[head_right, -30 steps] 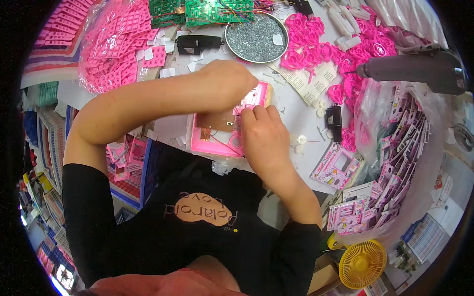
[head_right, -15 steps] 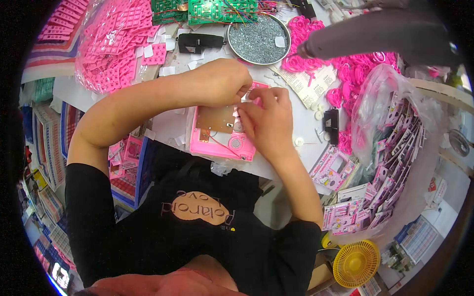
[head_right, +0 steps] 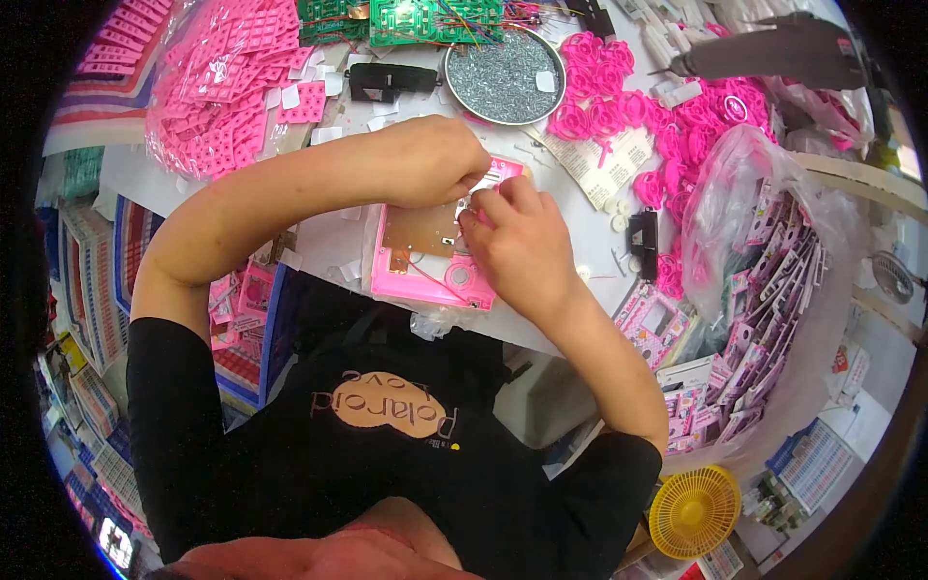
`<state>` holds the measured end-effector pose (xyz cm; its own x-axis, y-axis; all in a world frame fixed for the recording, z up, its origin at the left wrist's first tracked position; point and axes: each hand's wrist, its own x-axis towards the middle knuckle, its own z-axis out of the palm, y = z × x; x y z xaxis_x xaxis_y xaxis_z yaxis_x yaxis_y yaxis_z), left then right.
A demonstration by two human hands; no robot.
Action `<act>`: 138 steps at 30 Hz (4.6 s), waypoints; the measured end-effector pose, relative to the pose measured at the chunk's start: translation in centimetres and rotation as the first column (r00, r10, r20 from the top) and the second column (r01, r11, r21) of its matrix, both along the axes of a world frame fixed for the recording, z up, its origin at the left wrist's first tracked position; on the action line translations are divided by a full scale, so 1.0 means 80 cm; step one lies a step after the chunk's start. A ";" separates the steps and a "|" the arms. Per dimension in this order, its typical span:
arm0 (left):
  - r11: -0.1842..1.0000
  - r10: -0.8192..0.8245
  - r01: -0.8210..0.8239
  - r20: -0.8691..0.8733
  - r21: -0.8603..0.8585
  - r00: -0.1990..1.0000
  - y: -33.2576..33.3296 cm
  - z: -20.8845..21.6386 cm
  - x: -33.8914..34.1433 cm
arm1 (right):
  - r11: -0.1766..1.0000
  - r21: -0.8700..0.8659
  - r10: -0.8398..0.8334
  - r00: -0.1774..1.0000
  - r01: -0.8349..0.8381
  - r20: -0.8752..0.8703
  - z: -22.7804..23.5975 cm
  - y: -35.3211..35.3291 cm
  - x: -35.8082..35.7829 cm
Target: Assembling pink toy vending machines by installing internal components like circuit boards and mechanical parts using an electric screwdriver.
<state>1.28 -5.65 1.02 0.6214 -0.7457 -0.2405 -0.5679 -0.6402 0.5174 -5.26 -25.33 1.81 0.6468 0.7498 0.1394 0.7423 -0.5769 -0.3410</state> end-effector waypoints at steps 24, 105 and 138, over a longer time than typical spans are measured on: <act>0.660 0.675 -0.593 0.017 -0.460 0.738 0.076 -0.010 -0.017 | 0.989 0.041 -0.142 0.988 0.144 -0.054 -0.009 0.017 -0.001; 0.696 0.495 -0.310 0.119 -0.648 0.861 0.071 -0.032 -0.082 | 0.863 0.246 -0.358 0.876 0.442 -0.323 0.055 -0.114 0.008; 0.981 -0.031 0.046 0.085 -0.187 0.996 0.091 0.020 -0.046 | 0.985 -0.104 0.130 0.985 -0.141 -0.114 0.047 0.049 0.007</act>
<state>-2.37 1.65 2.61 0.6029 -0.7966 -0.0431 -0.6353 -0.5121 0.5780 -4.71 -21.39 5.57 0.5448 0.8385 -0.0135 0.7792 -0.5120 -0.3615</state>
